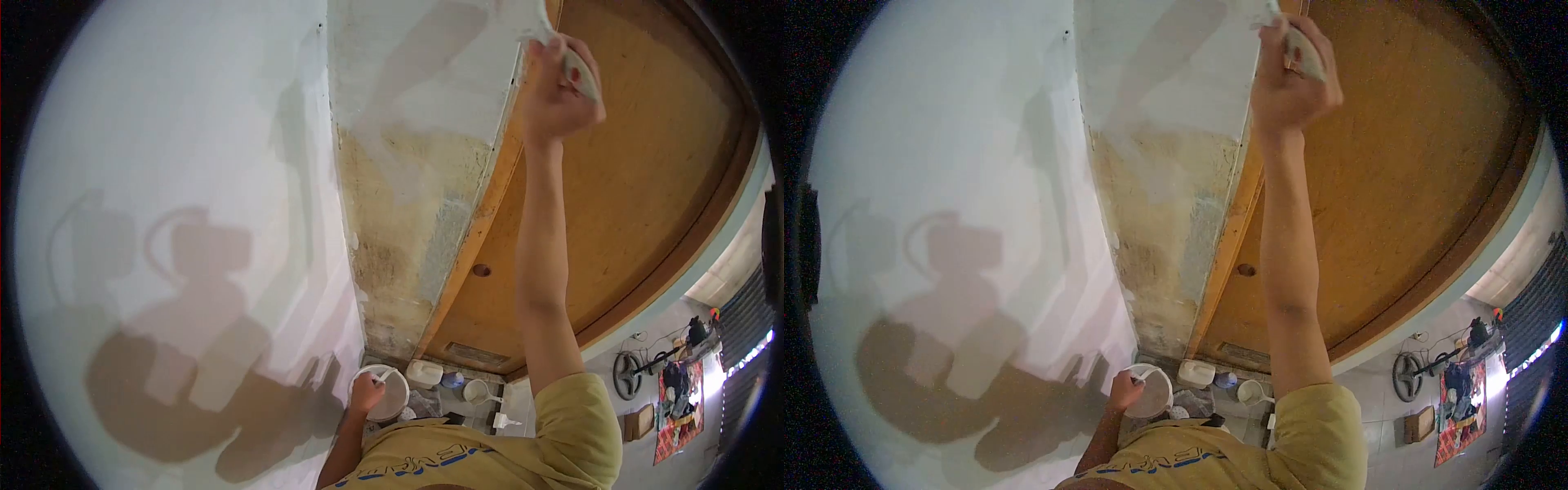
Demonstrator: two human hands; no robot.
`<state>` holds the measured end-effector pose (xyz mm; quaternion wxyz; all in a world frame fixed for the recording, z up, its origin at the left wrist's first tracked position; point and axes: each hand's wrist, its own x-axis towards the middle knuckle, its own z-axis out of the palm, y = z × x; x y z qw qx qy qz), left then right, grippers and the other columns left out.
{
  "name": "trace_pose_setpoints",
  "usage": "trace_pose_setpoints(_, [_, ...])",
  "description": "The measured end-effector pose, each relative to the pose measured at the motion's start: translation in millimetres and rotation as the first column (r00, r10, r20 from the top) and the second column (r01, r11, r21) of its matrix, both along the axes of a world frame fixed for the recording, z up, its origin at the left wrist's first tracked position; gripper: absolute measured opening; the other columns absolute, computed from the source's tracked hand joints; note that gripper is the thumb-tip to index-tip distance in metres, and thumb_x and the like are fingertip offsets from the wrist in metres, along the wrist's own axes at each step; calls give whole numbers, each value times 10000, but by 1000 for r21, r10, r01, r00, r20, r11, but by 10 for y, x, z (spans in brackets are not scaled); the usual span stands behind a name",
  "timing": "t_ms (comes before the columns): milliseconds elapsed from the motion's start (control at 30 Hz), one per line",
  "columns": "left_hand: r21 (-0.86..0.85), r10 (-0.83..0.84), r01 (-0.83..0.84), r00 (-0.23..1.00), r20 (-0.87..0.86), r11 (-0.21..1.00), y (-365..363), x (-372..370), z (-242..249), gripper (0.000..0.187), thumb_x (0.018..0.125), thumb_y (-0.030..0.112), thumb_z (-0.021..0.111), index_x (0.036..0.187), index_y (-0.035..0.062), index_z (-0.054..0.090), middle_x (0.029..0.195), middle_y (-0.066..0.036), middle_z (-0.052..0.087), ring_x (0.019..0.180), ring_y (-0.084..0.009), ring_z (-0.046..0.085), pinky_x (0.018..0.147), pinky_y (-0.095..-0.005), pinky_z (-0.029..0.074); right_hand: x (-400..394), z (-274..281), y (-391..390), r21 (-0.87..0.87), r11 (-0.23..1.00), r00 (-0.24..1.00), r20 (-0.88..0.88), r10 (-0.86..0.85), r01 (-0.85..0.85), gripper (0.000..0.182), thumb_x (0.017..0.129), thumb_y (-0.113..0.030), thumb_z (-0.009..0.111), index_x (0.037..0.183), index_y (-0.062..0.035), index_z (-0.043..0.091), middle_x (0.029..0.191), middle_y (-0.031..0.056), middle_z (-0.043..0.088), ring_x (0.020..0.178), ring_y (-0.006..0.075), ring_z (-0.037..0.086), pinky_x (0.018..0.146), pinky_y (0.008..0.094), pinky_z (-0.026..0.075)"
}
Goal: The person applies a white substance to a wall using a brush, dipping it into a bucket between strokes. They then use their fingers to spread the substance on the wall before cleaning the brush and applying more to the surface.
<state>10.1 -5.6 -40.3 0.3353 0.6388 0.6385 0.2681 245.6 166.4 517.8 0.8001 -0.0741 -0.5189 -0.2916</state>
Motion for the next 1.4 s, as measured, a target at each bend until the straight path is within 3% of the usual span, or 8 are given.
trace_pose_setpoints(133, [-86, 31, -27, 998, 51, 996, -3, -1, 14, 250, 708, 206, 634, 791, -29, 643, 773, -250, 637, 784, -412, 635, 707, -460, 508, 3, 132, 3, 169, 985, 999, 6, 31, -32, 151, 877, -27, 642, 890, 123, 635, 832, 120, 672, 701, 179, 681, 633, 257, 567])
trace_pose_setpoints(533, [-20, 26, -26, 1000, 1, 999, -13, -42, 68, 224, 703, 184, 635, 765, -31, 618, 757, -246, 633, 773, -417, 623, 704, -489, 488, 53, 185, -13, 22, 999, 998, 61, -27, 26, 141, 882, -30, 638, 883, 111, 649, 832, 101, 681, 696, 154, 687, 622, 227, 548])
trace_pose_setpoints(633, [1, 34, -34, 999, -1, 999, -26, -44, 2, 229, 706, 189, 640, 778, -26, 611, 767, -242, 636, 782, -417, 621, 707, -489, 487, 72, 192, -49, -60, 970, 967, 113, -229, 236, 134, 878, -29, 642, 876, 105, 652, 817, 104, 681, 696, 158, 688, 629, 231, 552])
trace_pose_setpoints(700, [-26, 17, -16, 1000, 15, 1000, -2, -47, -13, 233, 709, 191, 635, 792, -26, 618, 778, -245, 640, 790, -417, 625, 720, -487, 490, 62, 204, -96, -137, 990, 998, 63, -3, 12, 137, 877, -34, 643, 872, 103, 655, 813, 103, 683, 695, 161, 689, 635, 235, 553])
trace_pose_setpoints(933, [-72, 11, -11, 1000, 1, 997, 9, -27, 16, 236, 707, 188, 626, 812, -23, 635, 785, -246, 644, 795, -412, 633, 721, -474, 498, 1, 358, -22, -1, 1000, 999, 49, 14, -14, 145, 877, -38, 645, 863, 105, 661, 845, 95, 691, 685, 159, 685, 640, 241, 555])
trace_pose_setpoints(1067, [4, -8, 8, 999, -46, 1000, -60, 34, 154, 234, 707, 193, 623, 786, -27, 639, 768, -246, 643, 782, -413, 637, 709, -469, 503, 31, 329, 98, 27, 974, 961, 163, -225, 224, 112, 873, -61, 661, 848, 48, 656, 801, 106, 666, 686, 125, 607, 591, 250, 508])
trace_pose_setpoints(1267, [-39, 18, -18, 1000, 3, 999, -40, 5, -7, 275, 708, 203, 631, 834, -41, 630, 793, -256, 642, 795, -424, 631, 713, -477, 500, 7, 461, -46, -45, 995, 984, 149, 98, -92, 114, 871, -46, 658, 841, 64, 650, 792, 86, 653, 680, 118, 602, 592, 250, 509])
trace_pose_setpoints(1400, [-50, 9, -11, 999, -48, 999, -44, 19, -24, 307, 711, 216, 638, 875, -42, 612, 812, -253, 643, 822, -429, 625, 743, -490, 491, 4, 446, -84, -89, 982, 963, 226, -146, 169, 116, 885, -43, 640, 843, 64, 654, 784, 58, 638, 677, 108, 594, 601, 246, 507])
